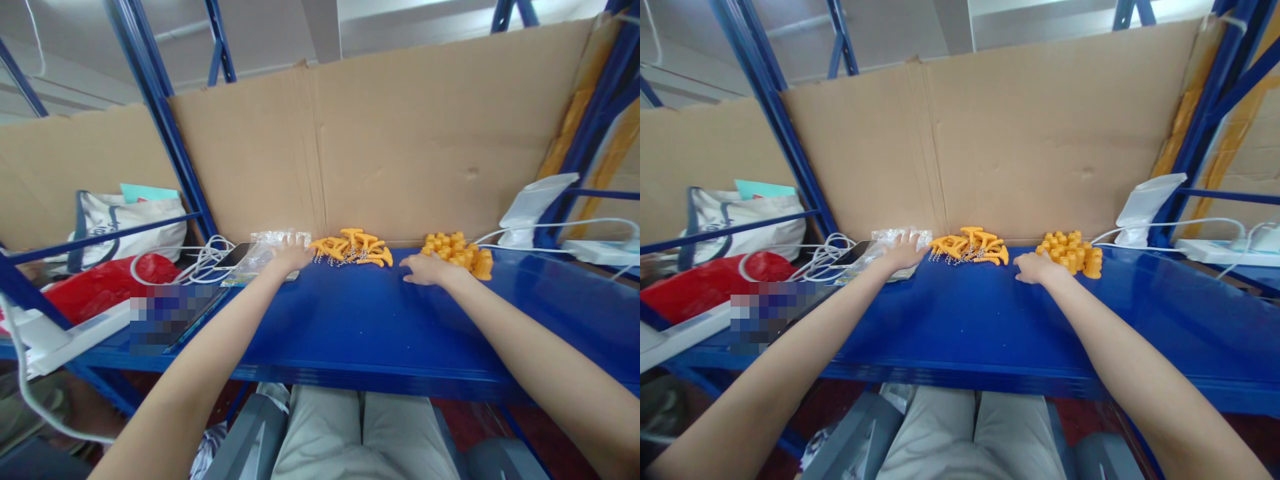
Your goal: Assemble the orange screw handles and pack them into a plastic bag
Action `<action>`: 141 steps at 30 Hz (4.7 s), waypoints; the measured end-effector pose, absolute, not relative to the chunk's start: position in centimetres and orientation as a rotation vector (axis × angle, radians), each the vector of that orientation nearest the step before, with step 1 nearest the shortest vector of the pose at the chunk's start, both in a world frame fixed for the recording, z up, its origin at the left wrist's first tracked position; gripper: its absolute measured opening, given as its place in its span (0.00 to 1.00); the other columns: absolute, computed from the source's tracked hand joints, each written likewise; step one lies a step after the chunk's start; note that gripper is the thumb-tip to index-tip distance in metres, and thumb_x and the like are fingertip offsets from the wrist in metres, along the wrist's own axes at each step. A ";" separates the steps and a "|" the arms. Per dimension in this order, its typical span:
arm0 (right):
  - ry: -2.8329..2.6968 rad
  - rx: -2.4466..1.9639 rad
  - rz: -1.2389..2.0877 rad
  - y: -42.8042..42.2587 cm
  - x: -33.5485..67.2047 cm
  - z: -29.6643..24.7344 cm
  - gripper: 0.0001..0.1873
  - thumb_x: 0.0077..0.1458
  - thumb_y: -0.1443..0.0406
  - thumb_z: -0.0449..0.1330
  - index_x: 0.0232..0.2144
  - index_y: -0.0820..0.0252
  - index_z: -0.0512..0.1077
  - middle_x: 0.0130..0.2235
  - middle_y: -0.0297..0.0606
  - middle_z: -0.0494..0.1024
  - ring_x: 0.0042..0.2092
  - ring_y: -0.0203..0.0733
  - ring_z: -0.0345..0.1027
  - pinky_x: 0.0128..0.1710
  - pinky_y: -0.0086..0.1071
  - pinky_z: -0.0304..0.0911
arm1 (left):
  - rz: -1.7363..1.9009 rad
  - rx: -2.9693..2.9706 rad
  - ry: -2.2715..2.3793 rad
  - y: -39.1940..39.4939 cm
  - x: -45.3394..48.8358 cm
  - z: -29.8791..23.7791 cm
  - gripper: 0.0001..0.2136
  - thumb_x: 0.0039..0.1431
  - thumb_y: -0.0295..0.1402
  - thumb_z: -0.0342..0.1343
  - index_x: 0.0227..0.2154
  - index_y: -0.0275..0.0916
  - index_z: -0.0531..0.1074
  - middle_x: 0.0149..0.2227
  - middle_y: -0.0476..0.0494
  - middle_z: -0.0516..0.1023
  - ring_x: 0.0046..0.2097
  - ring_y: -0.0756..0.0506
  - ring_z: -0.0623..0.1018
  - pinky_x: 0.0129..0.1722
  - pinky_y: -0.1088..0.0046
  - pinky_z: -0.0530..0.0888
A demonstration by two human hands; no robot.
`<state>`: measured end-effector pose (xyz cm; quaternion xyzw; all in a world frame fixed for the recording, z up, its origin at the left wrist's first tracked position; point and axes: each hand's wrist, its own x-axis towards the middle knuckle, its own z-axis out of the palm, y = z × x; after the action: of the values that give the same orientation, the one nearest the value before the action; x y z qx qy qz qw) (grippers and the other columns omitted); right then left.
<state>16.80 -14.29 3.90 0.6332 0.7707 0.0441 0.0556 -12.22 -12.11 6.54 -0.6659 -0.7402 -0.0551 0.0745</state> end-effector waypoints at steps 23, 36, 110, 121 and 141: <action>2.332 1.885 0.191 -13.6 17.4 3.5 0.26 0.56 0.63 0.55 0.57 0.57 0.67 0.58 0.47 0.69 0.60 0.54 0.61 0.58 0.52 0.53 | -0.472 -1.585 -2.593 -14.8 -22.6 1.7 0.39 0.59 0.56 0.26 0.67 0.37 0.38 0.69 0.43 0.27 0.68 0.29 0.41 0.61 0.40 0.53; 2.364 1.889 0.176 -13.8 17.4 3.7 0.25 0.55 0.64 0.55 0.56 0.56 0.68 0.57 0.48 0.70 0.59 0.56 0.62 0.57 0.55 0.54 | -0.568 -2.022 -2.036 -14.0 -10.7 6.9 0.34 0.62 0.52 0.36 0.67 0.45 0.41 0.70 0.45 0.33 0.68 0.29 0.36 0.61 0.38 0.48; 2.696 1.724 0.155 -13.0 16.0 1.9 0.24 0.59 0.64 0.52 0.58 0.58 0.66 0.59 0.44 0.68 0.59 0.50 0.62 0.58 0.46 0.57 | -1.702 -2.567 -1.605 -9.3 -3.8 1.0 0.07 0.55 0.31 0.56 0.23 0.38 0.67 0.18 0.54 0.65 0.23 0.52 0.67 0.26 0.76 0.63; 2.459 2.077 0.517 -14.0 17.7 5.0 0.21 0.60 0.64 0.49 0.52 0.63 0.71 0.52 0.50 0.75 0.55 0.53 0.67 0.52 0.46 0.61 | -1.320 -2.792 -1.585 -9.7 -3.9 1.1 0.19 0.60 0.40 0.51 0.16 0.39 0.61 0.16 0.53 0.61 0.23 0.50 0.66 0.26 0.74 0.60; 2.738 1.982 -0.053 -12.1 18.1 2.7 0.15 0.50 0.63 0.60 0.41 0.62 0.74 0.42 0.44 0.79 0.43 0.45 0.73 0.41 0.32 0.65 | -0.646 -2.832 -1.545 -9.4 -4.4 0.6 0.08 0.53 0.35 0.57 0.22 0.38 0.72 0.22 0.49 0.73 0.30 0.46 0.73 0.31 0.73 0.66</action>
<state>18.15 -12.05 2.66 0.5820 0.8042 -0.0156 -0.1191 -4.43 -9.40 0.62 -0.8584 -0.4683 -0.1958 -0.0739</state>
